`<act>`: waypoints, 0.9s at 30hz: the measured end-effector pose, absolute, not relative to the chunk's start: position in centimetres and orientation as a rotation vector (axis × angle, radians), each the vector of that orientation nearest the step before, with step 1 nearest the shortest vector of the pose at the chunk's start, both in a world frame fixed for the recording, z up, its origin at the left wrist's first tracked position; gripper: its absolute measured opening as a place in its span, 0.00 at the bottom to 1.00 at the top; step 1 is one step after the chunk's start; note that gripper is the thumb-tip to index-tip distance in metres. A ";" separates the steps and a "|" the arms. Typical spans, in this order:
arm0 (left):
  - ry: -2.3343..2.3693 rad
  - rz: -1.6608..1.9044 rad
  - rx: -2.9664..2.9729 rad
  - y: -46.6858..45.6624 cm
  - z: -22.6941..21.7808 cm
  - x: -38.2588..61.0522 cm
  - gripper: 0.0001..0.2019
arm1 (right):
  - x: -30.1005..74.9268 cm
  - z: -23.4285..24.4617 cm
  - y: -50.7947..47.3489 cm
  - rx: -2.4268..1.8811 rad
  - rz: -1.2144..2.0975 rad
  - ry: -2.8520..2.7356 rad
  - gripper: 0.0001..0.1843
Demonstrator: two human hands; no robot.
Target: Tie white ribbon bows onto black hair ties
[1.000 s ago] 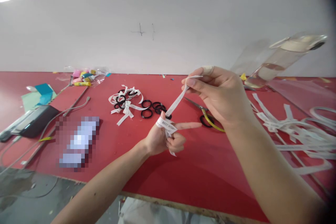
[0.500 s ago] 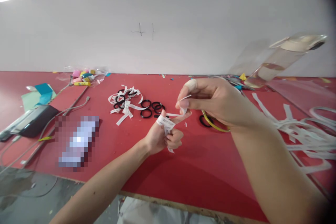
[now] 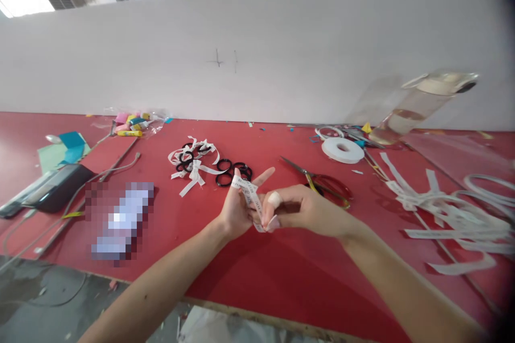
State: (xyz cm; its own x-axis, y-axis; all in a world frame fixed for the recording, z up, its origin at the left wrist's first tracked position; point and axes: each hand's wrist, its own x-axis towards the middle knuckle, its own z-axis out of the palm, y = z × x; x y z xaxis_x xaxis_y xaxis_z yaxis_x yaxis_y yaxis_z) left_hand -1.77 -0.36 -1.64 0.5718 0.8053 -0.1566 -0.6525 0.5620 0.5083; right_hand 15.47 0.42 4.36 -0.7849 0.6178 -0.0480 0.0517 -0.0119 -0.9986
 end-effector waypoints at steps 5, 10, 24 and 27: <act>0.376 0.940 0.472 -0.2 -2.0 -2.0 0.43 | 15.4 2.4 0.1 -0.568 1.809 -1.724 0.06; 0.387 0.932 0.471 0.1 -2.6 -1.6 0.40 | 16.0 1.4 0.5 -0.598 1.801 -1.752 0.06; 0.421 1.145 0.449 -0.4 -1.8 -1.0 0.33 | 16.1 -0.7 1.2 -0.617 1.808 -1.829 0.12; 0.405 1.160 0.433 -0.5 -1.8 -0.9 0.31 | 16.3 -0.7 1.2 -0.642 1.782 -1.854 0.12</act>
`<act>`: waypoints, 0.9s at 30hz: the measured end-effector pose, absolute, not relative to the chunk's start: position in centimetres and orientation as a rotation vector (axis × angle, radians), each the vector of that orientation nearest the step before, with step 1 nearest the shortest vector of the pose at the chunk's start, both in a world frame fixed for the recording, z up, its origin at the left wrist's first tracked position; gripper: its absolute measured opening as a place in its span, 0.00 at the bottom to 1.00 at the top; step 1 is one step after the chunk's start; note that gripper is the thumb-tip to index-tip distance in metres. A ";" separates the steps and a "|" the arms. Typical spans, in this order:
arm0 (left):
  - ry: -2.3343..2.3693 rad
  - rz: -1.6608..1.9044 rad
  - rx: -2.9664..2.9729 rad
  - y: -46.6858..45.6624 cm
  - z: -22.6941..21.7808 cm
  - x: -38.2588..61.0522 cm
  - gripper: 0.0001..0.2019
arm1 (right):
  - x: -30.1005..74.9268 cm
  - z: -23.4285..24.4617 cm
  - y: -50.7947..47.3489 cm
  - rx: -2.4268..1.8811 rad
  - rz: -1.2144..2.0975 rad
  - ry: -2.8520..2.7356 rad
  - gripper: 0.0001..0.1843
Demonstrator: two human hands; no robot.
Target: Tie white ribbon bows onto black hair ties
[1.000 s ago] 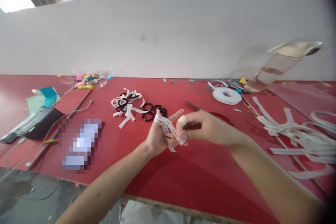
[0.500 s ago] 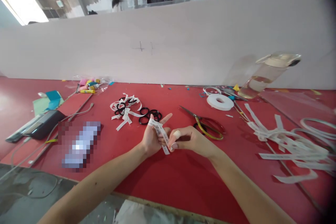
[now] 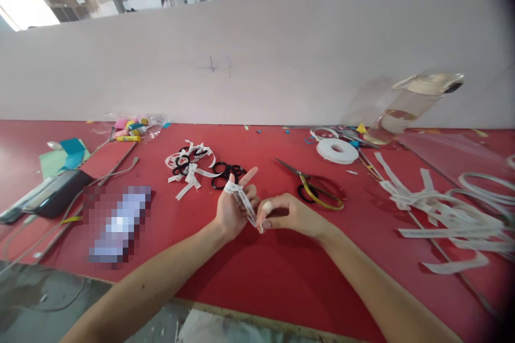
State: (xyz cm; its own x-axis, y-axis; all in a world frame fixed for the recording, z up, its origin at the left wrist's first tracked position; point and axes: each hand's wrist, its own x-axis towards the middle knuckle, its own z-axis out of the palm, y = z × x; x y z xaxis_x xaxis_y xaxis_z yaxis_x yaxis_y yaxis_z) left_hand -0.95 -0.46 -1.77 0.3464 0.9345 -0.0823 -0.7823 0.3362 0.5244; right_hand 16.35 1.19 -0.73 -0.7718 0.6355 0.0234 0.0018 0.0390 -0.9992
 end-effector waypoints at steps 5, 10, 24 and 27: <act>0.425 1.146 0.467 -0.4 -1.6 -1.0 0.32 | 15.8 -1.2 1.0 -0.725 1.786 -1.766 0.16; 0.559 1.113 0.548 -0.1 -1.7 -1.0 0.37 | 14.3 -1.9 0.5 -0.881 1.785 -1.473 0.23; 0.554 1.023 0.612 0.0 -1.5 -1.0 0.39 | 13.1 -2.1 -1.3 -1.063 1.379 -1.636 0.14; 0.576 0.982 0.636 0.0 -1.6 -1.0 0.40 | 12.9 -2.1 -1.3 -1.114 1.366 -1.625 0.17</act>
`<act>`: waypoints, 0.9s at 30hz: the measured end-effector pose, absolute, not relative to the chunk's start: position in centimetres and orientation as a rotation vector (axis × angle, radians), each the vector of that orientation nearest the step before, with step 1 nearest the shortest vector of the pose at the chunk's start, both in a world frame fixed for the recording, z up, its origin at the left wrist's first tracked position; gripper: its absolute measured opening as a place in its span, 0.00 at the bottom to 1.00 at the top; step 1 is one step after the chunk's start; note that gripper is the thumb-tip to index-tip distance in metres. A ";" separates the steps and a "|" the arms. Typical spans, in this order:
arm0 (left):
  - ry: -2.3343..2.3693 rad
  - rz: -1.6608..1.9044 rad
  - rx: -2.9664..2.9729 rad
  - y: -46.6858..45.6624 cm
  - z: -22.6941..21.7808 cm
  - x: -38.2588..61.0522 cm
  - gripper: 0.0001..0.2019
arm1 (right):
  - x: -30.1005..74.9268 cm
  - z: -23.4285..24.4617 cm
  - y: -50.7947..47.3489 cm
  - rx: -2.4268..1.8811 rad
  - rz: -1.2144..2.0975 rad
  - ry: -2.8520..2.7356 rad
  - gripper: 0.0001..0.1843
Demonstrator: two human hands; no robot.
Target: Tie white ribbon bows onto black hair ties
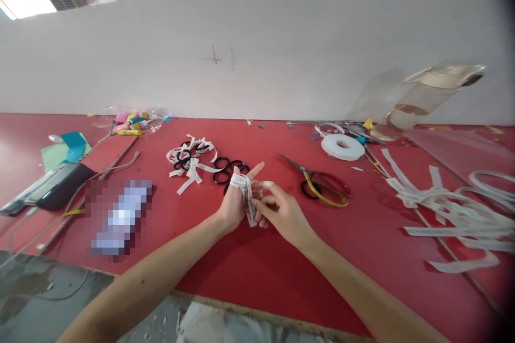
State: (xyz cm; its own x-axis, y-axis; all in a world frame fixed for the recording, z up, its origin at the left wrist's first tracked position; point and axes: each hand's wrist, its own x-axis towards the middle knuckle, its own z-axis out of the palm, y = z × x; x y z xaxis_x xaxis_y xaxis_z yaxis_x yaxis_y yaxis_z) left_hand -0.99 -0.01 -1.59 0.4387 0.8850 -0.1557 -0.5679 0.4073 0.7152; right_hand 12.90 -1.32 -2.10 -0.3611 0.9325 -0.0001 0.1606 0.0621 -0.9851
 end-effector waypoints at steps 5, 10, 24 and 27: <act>0.558 0.928 0.748 -0.1 -2.2 -0.8 0.40 | 13.0 -2.1 -1.3 -1.180 1.263 -1.709 0.15; 0.551 0.936 0.803 -0.1 -2.6 -0.8 0.40 | 13.0 -2.1 -1.5 -1.189 1.200 -1.663 0.13; 0.597 0.924 0.938 -0.5 -1.9 -0.8 0.38 | 12.6 -1.6 -2.0 -1.126 1.373 -1.521 0.19; 0.615 0.894 0.968 -0.7 -1.9 -0.9 0.41 | 12.3 -1.4 -2.1 -1.132 1.463 -1.459 0.20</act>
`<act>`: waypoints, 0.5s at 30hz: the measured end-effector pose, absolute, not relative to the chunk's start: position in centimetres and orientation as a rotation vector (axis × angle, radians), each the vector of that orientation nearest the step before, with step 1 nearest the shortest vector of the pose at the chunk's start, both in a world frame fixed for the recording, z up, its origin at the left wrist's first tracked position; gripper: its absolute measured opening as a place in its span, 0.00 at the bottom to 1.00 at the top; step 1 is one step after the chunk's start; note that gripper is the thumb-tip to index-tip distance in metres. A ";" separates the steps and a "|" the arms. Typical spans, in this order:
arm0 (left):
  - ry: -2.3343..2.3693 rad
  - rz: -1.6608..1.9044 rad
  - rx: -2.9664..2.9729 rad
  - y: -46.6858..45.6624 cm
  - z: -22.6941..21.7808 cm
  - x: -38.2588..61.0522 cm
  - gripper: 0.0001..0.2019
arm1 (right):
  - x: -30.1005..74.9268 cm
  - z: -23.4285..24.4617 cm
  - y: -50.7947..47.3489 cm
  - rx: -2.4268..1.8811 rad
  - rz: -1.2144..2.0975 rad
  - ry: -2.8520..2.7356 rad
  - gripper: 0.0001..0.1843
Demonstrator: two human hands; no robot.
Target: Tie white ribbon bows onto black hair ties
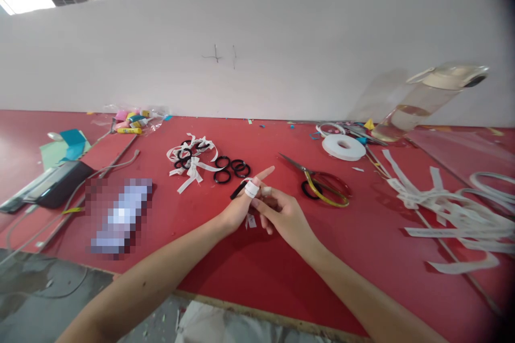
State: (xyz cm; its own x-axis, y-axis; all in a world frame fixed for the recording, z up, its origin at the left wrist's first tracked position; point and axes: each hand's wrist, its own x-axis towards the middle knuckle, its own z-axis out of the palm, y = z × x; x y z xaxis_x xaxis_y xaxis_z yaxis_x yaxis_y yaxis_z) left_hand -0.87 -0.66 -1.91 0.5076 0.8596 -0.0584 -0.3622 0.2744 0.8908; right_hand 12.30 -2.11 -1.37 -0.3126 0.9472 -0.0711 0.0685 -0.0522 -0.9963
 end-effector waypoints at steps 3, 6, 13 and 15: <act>0.609 0.875 0.993 -0.7 -2.2 -1.0 0.43 | 12.2 -1.3 -2.1 -1.083 1.550 -1.398 0.23; 0.615 0.874 1.018 -0.7 -2.5 -1.1 0.42 | 12.1 -1.4 -2.0 -1.059 1.555 -1.393 0.24; 0.684 0.895 1.094 -1.1 -1.9 -1.0 0.35 | 12.0 -1.4 -2.5 -1.157 1.432 -1.429 0.19; 0.704 0.887 1.075 -1.1 -1.8 -1.0 0.33 | 12.0 -1.3 -2.6 -1.155 1.461 -1.423 0.19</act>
State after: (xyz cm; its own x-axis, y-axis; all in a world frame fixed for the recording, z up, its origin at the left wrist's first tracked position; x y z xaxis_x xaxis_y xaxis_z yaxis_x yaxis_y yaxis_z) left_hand -0.98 -1.12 -1.80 0.4790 0.8755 -0.0638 -0.2605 0.2112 0.9421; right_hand 12.02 -2.58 -1.32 -0.2861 0.9542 -0.0873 0.0620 -0.0725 -0.9954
